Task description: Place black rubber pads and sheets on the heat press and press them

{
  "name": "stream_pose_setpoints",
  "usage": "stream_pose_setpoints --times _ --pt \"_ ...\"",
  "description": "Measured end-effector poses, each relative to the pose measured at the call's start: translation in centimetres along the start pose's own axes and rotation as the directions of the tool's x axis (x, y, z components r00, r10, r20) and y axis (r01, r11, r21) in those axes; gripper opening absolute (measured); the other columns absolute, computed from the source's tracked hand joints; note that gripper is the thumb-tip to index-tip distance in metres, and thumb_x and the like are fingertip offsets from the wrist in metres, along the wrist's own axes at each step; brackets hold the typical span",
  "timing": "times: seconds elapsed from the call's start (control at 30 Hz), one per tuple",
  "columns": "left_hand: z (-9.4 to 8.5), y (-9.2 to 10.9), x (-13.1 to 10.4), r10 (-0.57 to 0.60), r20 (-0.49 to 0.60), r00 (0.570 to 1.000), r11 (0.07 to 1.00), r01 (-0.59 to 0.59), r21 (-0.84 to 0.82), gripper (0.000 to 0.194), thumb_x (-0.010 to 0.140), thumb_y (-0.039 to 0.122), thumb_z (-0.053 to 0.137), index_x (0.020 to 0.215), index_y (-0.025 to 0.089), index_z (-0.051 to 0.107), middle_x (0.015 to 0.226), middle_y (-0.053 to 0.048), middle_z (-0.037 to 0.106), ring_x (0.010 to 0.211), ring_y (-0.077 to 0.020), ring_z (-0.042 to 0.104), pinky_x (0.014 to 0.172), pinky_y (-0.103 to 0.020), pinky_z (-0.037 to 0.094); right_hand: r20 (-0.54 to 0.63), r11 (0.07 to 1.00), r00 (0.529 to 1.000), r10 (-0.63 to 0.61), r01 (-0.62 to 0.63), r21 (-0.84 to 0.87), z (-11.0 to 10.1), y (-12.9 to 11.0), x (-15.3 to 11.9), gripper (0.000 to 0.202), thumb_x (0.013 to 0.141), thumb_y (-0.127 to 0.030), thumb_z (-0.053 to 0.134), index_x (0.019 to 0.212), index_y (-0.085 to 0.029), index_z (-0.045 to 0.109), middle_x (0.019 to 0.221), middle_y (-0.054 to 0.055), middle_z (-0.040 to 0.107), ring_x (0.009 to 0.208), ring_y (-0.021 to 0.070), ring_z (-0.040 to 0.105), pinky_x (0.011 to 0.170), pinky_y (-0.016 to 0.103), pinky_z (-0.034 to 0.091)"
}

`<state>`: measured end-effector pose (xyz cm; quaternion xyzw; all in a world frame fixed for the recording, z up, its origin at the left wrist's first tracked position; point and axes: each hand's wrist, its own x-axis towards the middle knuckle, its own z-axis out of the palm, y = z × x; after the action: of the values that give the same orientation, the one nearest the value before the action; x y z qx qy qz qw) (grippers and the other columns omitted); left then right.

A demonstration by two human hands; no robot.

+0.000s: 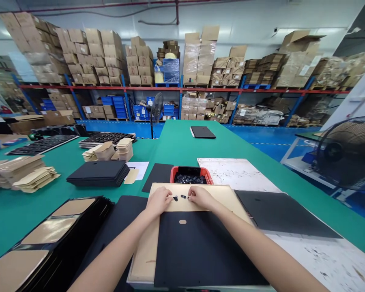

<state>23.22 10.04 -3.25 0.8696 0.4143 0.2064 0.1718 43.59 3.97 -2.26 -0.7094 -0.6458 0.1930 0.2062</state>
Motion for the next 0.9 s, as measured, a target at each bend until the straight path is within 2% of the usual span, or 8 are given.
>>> stream_pose_setpoints --times 0.1,0.2,0.3,0.4,0.57,0.77,0.9 --pt "0.9 0.6 0.9 -0.004 0.033 0.999 1.000 0.004 -0.013 0.007 0.076 0.019 0.060 0.081 0.018 0.065 0.089 -0.005 0.062 0.094 -0.0212 0.056 0.079 -0.029 0.042 -0.062 0.989 0.997 -0.039 0.029 -0.146 0.2 -0.7 -0.7 0.015 0.075 -0.008 0.055 0.082 -0.015 0.066 0.091 0.008 0.061 0.085 0.0189 0.056 0.072 0.026 0.038" --pt "1.3 0.7 1.5 -0.024 0.048 0.999 0.999 0.025 -0.029 0.003 0.074 0.016 0.060 0.074 0.017 0.063 0.084 -0.005 0.062 0.088 -0.0205 0.057 0.074 -0.028 0.042 -0.079 0.966 0.989 -0.126 0.105 -0.234 0.6 -1.8 -1.1 0.019 0.081 -0.012 0.052 0.092 -0.017 0.068 0.102 0.009 0.057 0.095 0.0203 0.053 0.081 0.028 0.036" --pt "1.3 0.7 1.7 -0.021 0.068 0.997 0.999 0.024 -0.047 0.006 0.072 0.012 0.058 0.071 0.017 0.061 0.077 -0.003 0.062 0.080 -0.0184 0.057 0.067 -0.026 0.040 -0.047 0.944 0.975 -0.218 0.198 -0.263 1.2 -2.5 -0.8 0.026 0.086 -0.016 0.050 0.104 -0.021 0.067 0.105 0.007 0.056 0.099 0.0186 0.051 0.082 0.027 0.036" --pt "1.0 0.6 1.6 0.003 0.101 0.995 0.997 0.005 -0.072 0.010 0.071 0.009 0.055 0.070 0.018 0.060 0.073 0.000 0.062 0.073 -0.0154 0.057 0.063 -0.024 0.038 -0.029 0.934 0.967 -0.252 0.235 -0.269 2.2 -2.8 -0.1 0.030 0.085 -0.014 0.049 0.108 -0.022 0.067 0.105 0.007 0.056 0.100 0.0178 0.050 0.080 0.026 0.036" --pt "0.4 0.2 1.5 -0.007 0.149 0.989 0.997 0.018 -0.079 0.012 0.070 0.008 0.054 0.073 0.018 0.061 0.070 0.002 0.063 0.068 -0.0138 0.057 0.060 -0.023 0.037 -0.022 0.939 0.972 -0.232 0.218 -0.267 3.2 -2.9 1.4 0.025 0.083 -0.016 0.052 0.100 -0.021 0.069 0.099 0.006 0.059 0.097 0.0178 0.052 0.076 0.025 0.036" --pt "-0.2 -0.5 1.4 -0.030 0.161 0.986 0.999 0.033 -0.013 0.013 0.074 0.010 0.053 0.074 0.018 0.063 0.073 0.000 0.064 0.072 -0.0151 0.059 0.062 -0.023 0.039 -0.033 0.936 0.978 -0.208 0.189 -0.297 2.8 -3.5 2.3 0.010 0.080 -0.016 0.057 0.084 -0.017 0.066 0.090 0.004 0.062 0.083 0.0154 0.056 0.067 0.024 0.035" --pt "0.2 -0.5 1.2 -0.011 0.117 0.993 0.997 0.002 0.074 0.017 0.077 0.010 0.050 0.076 0.017 0.064 0.082 -0.005 0.064 0.084 -0.0184 0.058 0.071 -0.026 0.041 -0.041 0.899 0.963 -0.265 0.231 -0.373 2.9 -3.7 1.7 0.016 0.086 -0.013 0.049 0.089 -0.016 0.065 0.090 0.007 0.063 0.089 0.0181 0.055 0.075 0.027 0.034"
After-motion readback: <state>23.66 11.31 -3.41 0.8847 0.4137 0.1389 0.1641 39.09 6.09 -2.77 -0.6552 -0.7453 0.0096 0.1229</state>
